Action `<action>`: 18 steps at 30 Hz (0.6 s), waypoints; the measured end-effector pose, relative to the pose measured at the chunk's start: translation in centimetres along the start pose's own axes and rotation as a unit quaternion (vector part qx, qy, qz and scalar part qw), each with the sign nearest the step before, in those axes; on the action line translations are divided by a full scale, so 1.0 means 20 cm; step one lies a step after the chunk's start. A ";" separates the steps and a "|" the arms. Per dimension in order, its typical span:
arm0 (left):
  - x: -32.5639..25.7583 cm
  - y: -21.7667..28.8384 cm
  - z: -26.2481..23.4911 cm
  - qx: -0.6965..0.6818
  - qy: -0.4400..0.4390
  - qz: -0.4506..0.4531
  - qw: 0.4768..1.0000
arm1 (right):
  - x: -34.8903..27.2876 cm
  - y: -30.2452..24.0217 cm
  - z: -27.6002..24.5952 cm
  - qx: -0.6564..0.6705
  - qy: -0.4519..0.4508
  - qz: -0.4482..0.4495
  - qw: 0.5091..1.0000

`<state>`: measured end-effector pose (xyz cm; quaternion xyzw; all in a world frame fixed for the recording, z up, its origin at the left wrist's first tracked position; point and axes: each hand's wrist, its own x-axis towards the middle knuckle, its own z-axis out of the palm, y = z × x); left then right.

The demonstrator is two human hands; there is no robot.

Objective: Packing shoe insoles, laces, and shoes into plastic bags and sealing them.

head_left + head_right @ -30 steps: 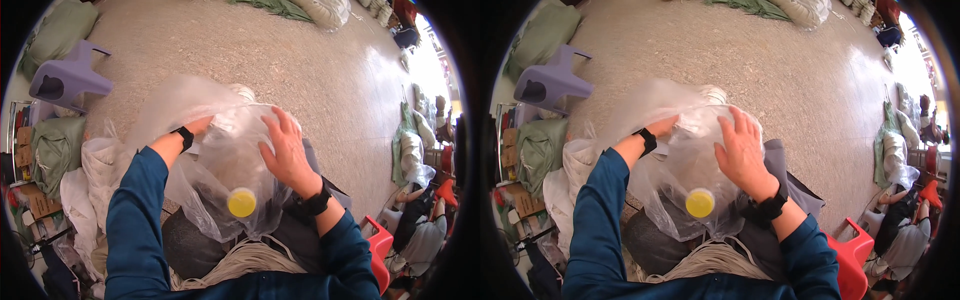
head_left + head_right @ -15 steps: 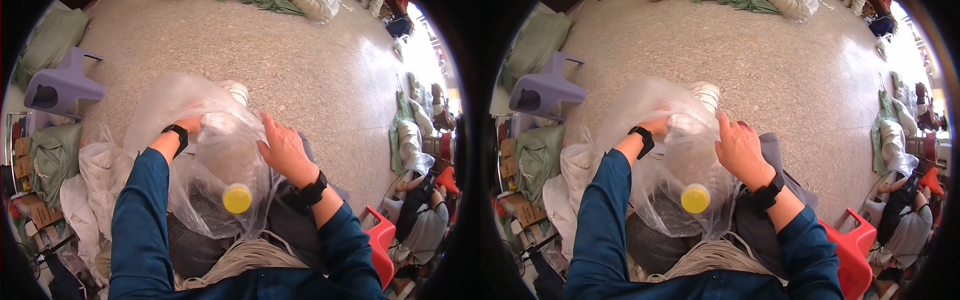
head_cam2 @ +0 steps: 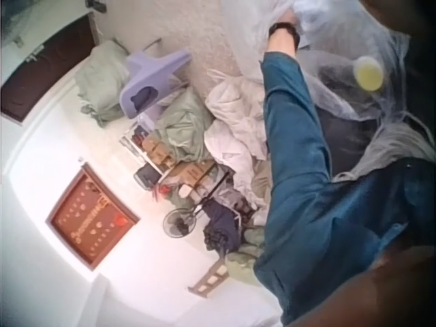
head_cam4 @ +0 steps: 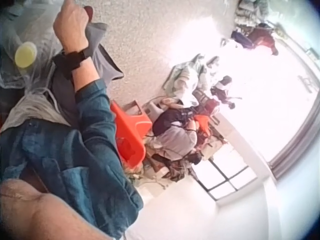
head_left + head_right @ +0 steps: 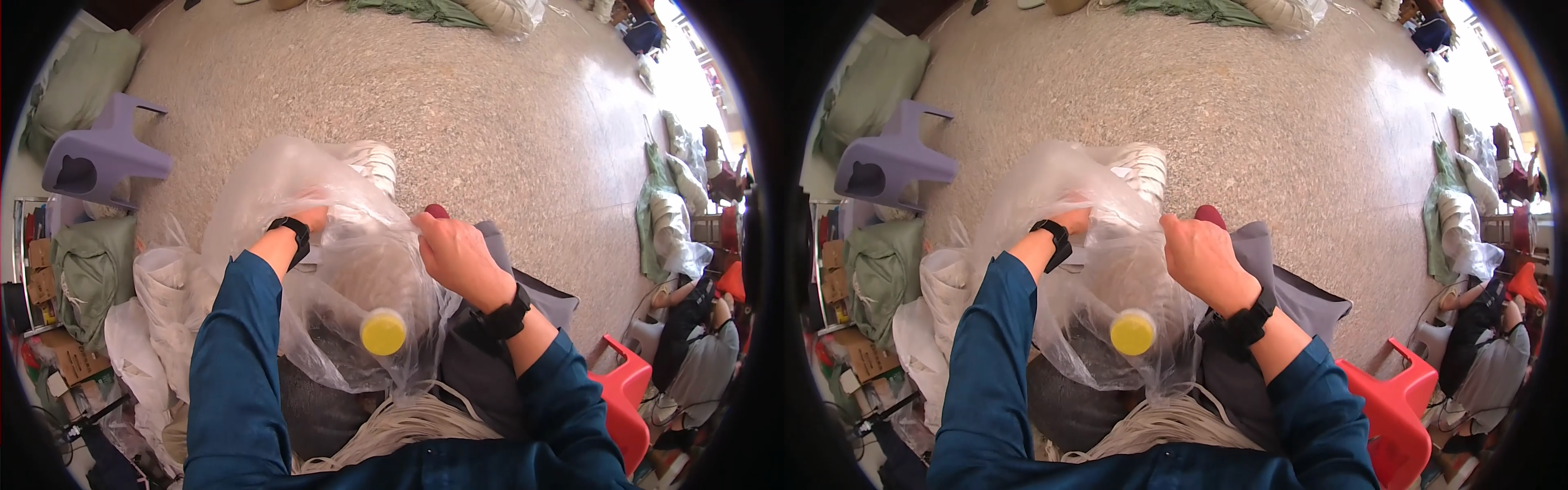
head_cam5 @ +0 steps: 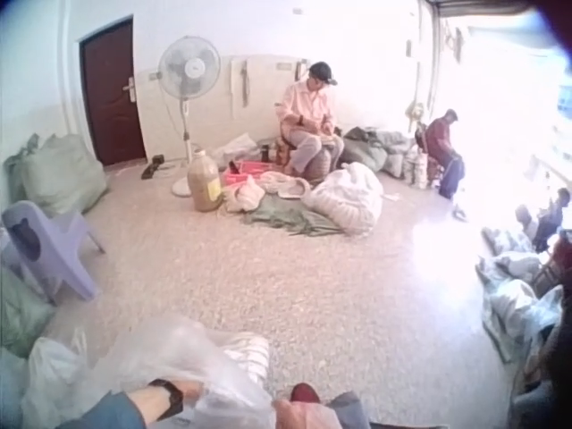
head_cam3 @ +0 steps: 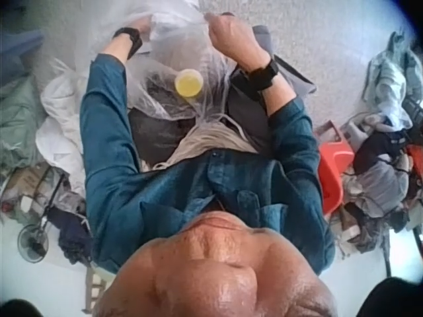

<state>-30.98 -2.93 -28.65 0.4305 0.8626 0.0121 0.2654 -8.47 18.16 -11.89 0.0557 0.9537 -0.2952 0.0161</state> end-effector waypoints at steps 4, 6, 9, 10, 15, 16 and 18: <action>-0.16 0.11 -0.19 0.052 0.008 -0.004 0.999 | -0.01 0.03 0.01 -0.002 0.004 0.004 1.000; -0.26 0.17 -0.34 0.086 -0.042 -0.042 0.995 | -0.03 0.06 0.04 0.003 0.005 0.006 1.000; -0.54 0.23 -0.54 0.159 -0.060 -0.098 0.981 | -0.04 0.06 0.05 0.020 0.032 -0.007 0.999; -0.65 0.23 -0.58 0.187 -0.037 -0.107 0.976 | -0.03 0.05 0.03 0.024 0.047 -0.009 0.999; -1.17 0.27 -0.75 0.154 -0.029 -0.167 0.973 | -0.08 0.03 0.04 0.052 0.135 -0.028 0.989; -1.29 0.26 -0.77 0.171 0.014 -0.146 0.974 | -0.09 0.03 0.01 0.054 0.141 -0.034 0.988; -1.51 0.34 -0.87 0.130 0.038 -0.131 0.982 | -0.15 0.02 -0.03 0.056 0.159 -0.005 0.986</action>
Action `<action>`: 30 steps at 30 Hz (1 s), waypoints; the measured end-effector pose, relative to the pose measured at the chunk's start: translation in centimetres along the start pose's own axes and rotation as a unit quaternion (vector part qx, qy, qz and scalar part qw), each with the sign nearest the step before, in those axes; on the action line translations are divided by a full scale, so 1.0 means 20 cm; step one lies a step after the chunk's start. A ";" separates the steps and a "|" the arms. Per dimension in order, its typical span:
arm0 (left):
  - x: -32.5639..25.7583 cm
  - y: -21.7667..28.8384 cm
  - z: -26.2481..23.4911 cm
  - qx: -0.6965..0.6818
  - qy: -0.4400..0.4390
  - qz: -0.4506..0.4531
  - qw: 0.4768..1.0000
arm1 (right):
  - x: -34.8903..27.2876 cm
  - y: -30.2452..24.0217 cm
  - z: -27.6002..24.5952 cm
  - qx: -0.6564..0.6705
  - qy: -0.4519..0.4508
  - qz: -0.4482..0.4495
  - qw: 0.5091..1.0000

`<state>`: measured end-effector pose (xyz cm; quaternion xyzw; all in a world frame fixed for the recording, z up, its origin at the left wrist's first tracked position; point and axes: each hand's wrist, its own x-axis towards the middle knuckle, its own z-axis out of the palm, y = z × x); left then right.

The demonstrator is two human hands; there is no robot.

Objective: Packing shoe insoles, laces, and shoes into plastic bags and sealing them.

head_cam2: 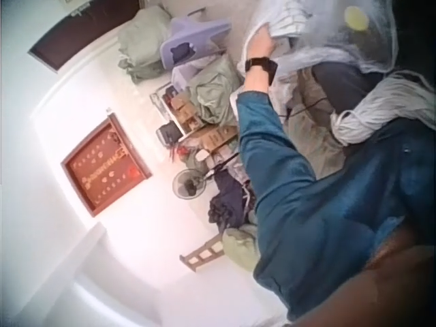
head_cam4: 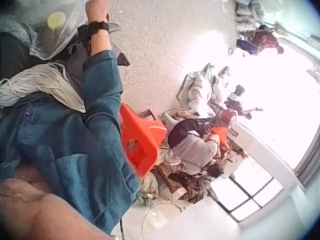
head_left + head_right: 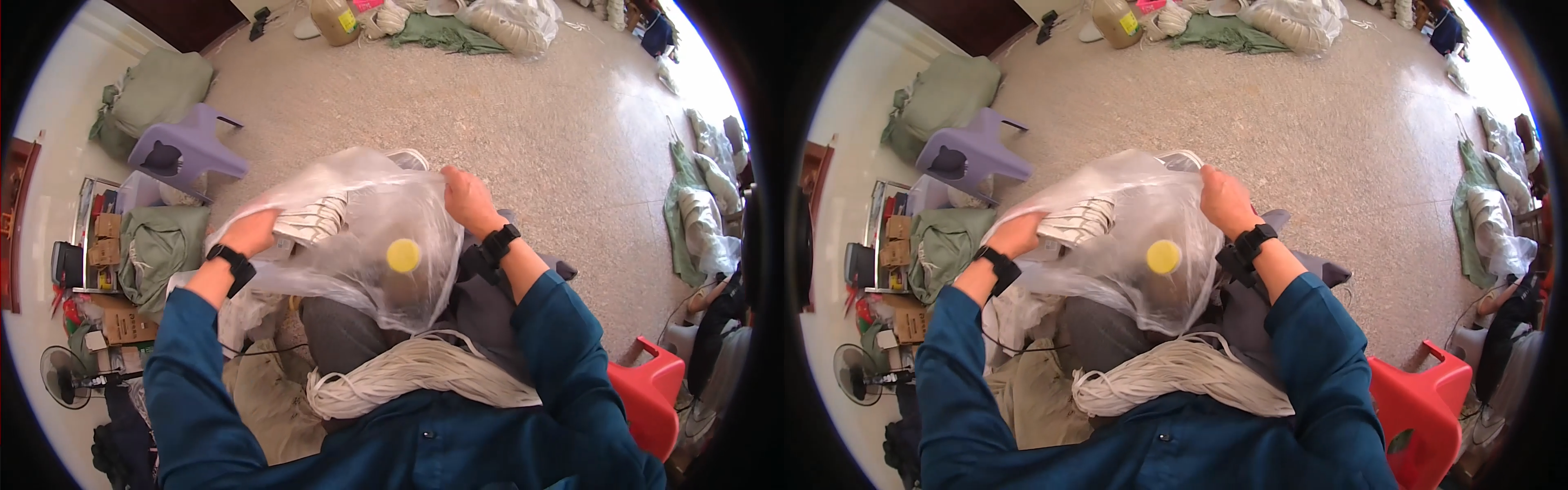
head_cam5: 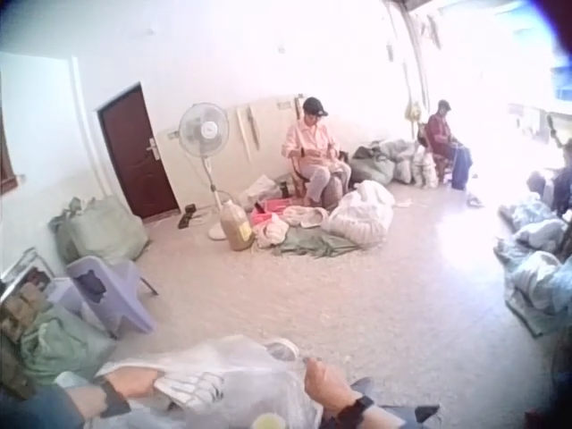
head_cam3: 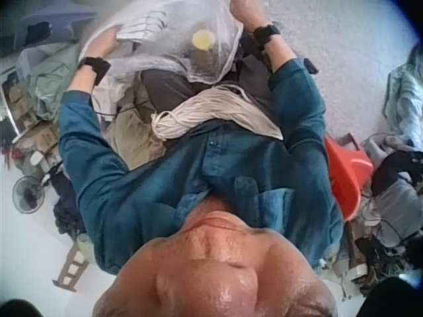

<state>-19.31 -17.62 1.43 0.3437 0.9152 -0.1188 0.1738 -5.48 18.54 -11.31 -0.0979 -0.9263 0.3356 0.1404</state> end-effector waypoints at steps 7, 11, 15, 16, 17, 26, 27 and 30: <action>-0.69 0.18 -0.43 0.063 0.168 0.101 0.979 | -0.20 -0.52 -0.30 0.193 0.046 -0.157 0.967; -0.97 0.36 -0.58 0.069 0.252 0.162 0.952 | -0.20 -0.51 -0.33 0.421 -0.063 0.005 0.905; -1.19 0.46 -0.51 0.151 0.345 0.211 0.902 | -0.43 -0.77 -0.53 0.675 -0.188 0.115 0.704; -1.22 0.47 -0.47 0.200 0.368 0.223 0.880 | -0.53 -0.83 -0.55 0.728 -0.222 0.131 0.635; -1.25 0.49 -0.43 0.188 0.381 0.215 0.879 | -0.62 -0.85 -0.58 0.714 -0.221 0.105 0.656; -1.36 0.49 -0.56 0.198 0.490 0.238 0.815 | -0.82 -1.01 -0.93 0.634 -0.174 -0.041 0.752; -1.36 0.49 -0.68 0.229 0.508 0.237 0.795 | -0.77 -1.03 -0.99 0.647 -0.161 -0.063 0.743; -1.32 0.51 -0.99 0.270 0.590 0.238 0.723 | -0.65 -1.05 -1.20 0.666 -0.107 -0.187 0.715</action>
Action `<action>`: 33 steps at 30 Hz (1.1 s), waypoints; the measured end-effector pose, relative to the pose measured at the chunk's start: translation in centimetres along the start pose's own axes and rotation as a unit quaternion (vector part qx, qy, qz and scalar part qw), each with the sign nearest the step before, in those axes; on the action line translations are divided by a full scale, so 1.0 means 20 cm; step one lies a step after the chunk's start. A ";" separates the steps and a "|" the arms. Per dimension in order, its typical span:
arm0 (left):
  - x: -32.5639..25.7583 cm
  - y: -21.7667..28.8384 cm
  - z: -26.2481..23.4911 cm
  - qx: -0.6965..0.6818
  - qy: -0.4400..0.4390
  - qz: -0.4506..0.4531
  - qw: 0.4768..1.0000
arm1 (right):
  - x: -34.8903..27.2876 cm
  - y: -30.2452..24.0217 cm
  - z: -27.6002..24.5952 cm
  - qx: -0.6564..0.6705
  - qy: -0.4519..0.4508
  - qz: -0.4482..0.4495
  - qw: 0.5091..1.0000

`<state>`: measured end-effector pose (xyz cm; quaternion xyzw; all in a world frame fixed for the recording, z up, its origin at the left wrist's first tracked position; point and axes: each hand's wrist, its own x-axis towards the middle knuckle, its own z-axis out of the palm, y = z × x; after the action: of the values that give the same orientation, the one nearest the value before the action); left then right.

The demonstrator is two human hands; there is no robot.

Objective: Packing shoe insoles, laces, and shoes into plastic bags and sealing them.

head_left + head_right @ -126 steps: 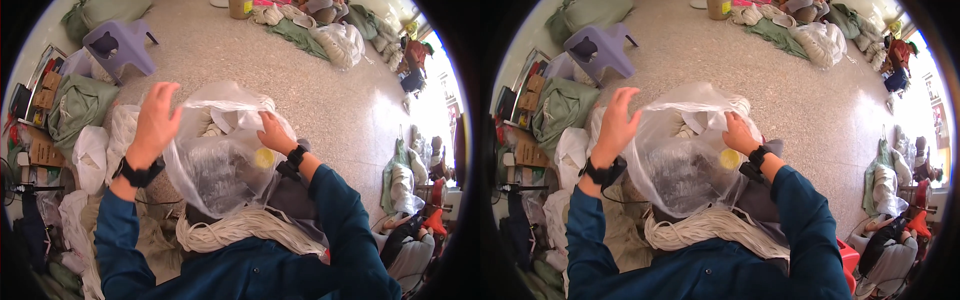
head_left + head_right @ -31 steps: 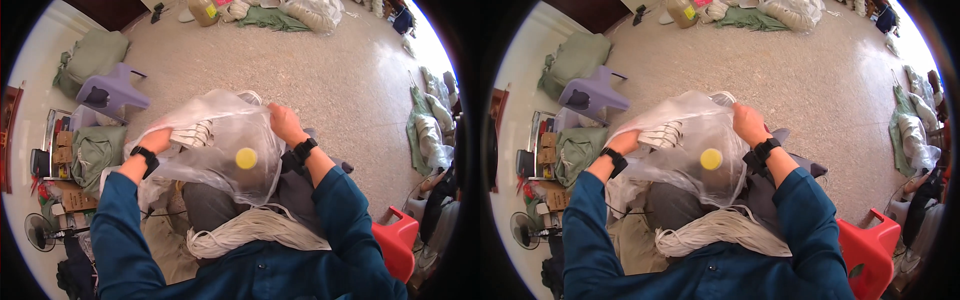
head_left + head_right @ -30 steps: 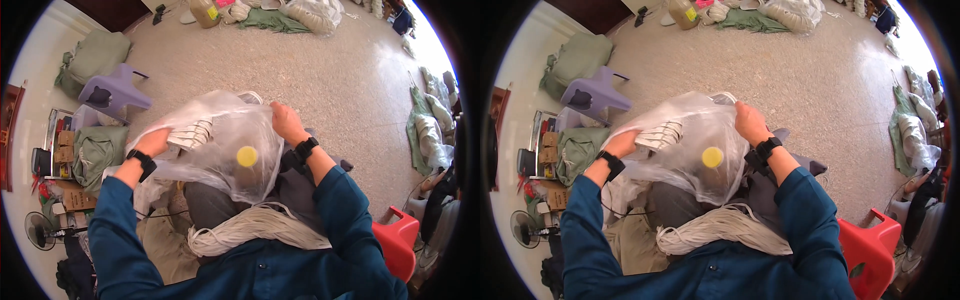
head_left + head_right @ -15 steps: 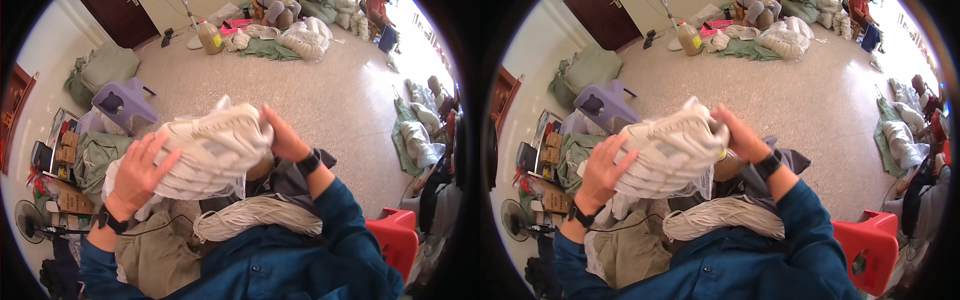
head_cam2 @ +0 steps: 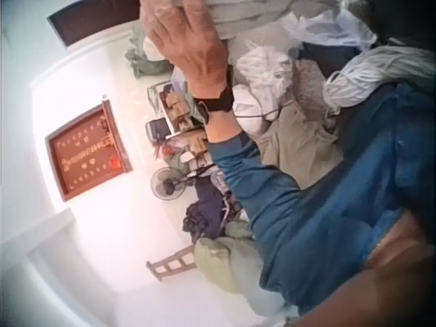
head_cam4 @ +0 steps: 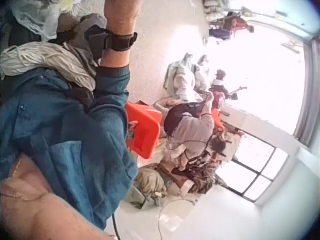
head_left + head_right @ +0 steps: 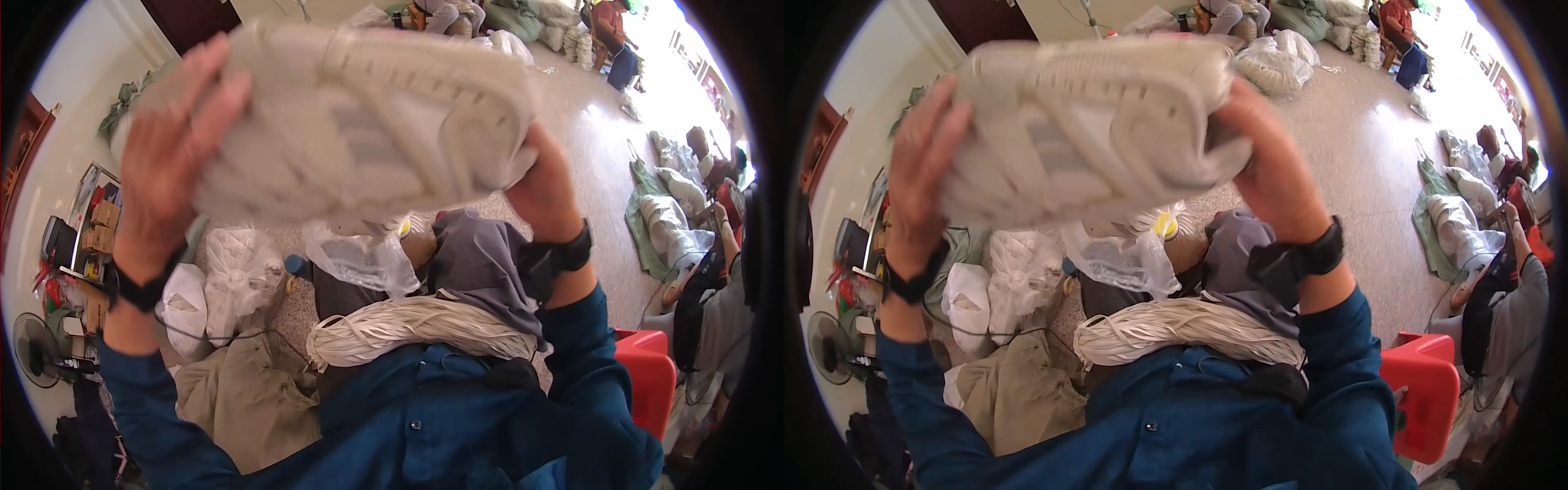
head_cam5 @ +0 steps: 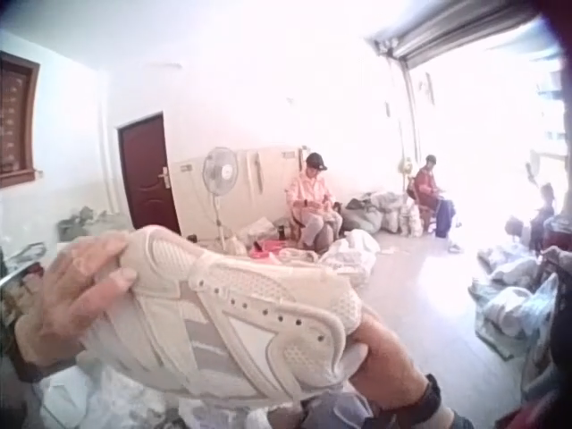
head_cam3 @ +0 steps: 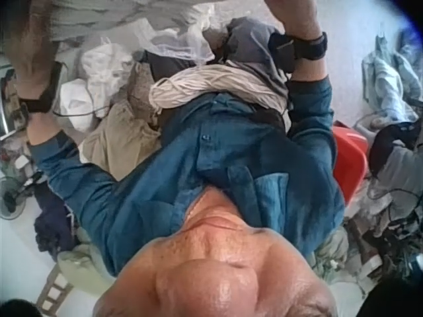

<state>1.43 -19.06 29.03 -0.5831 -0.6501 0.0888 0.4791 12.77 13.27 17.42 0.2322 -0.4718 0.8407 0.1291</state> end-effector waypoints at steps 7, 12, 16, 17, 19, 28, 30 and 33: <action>0.17 -0.05 0.24 -0.056 0.233 -0.298 0.924 | -0.12 -0.29 0.08 -0.120 0.029 -0.097 0.988; -0.11 0.45 0.59 -0.667 0.149 -0.506 0.526 | -0.42 -0.11 0.18 -0.256 0.203 -0.057 0.943; -0.41 1.07 0.83 -0.796 0.128 -0.579 0.120 | -0.72 0.21 0.05 -0.232 0.224 0.138 0.937; -0.46 1.15 0.85 -0.797 0.122 -0.580 0.116 | -0.79 0.32 0.00 -0.249 0.203 0.154 0.934; -0.53 1.24 0.86 -0.809 0.164 -0.559 -0.077 | -0.85 0.46 -0.06 -0.267 0.164 0.187 0.931; -0.63 1.25 0.89 -0.780 0.003 -0.625 0.016 | -0.77 0.30 0.07 -0.446 -0.018 0.156 0.881; -0.63 1.19 0.81 -0.799 -0.025 -0.581 -0.152 | -0.69 0.18 0.16 -0.395 -0.104 0.195 0.891; -0.72 1.18 0.83 -0.805 -0.020 -0.578 -0.133 | -0.65 0.17 0.18 -0.156 -0.196 0.271 0.930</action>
<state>3.23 -16.60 -3.04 -0.0701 0.3317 0.8002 0.4947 23.38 8.46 9.81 0.2325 -0.6576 0.6976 -0.1640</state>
